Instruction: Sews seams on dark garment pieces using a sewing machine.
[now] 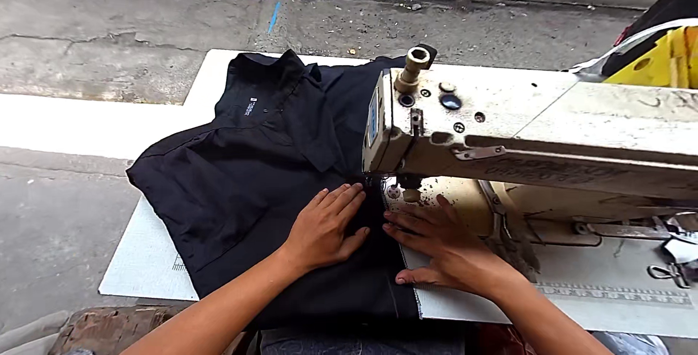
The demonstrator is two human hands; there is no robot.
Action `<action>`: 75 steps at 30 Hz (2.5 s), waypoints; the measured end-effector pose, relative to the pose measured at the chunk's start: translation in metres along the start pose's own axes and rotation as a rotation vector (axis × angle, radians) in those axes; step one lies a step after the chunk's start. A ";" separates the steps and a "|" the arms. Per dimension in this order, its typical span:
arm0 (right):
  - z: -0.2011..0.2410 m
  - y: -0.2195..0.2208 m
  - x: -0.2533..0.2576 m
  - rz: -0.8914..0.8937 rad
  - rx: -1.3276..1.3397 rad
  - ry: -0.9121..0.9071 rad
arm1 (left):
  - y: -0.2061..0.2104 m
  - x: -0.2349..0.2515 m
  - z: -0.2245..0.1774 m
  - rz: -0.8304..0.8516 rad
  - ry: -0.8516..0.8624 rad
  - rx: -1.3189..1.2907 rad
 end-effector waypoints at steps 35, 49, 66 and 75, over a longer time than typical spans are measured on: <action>-0.001 -0.006 0.020 -0.013 -0.218 -0.014 | 0.000 0.018 0.046 0.079 0.094 -0.053; -0.005 -0.008 0.034 0.020 -0.253 0.034 | 0.005 0.041 0.070 0.124 0.180 -0.083; 0.014 0.003 0.013 -0.152 -0.193 0.047 | -0.003 0.079 0.090 0.118 0.322 0.018; 0.027 0.021 -0.024 -0.200 -0.256 0.056 | -0.019 -0.042 -0.029 0.057 0.068 -0.051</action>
Point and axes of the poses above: each hand's wrist, its own x-axis towards the middle knuckle, its own y-axis out of the palm, z = x × y, the point moved 6 cm from there along x, towards the middle knuckle, and after that the axes turned 2 degrees about y, right-handed, at the moved point
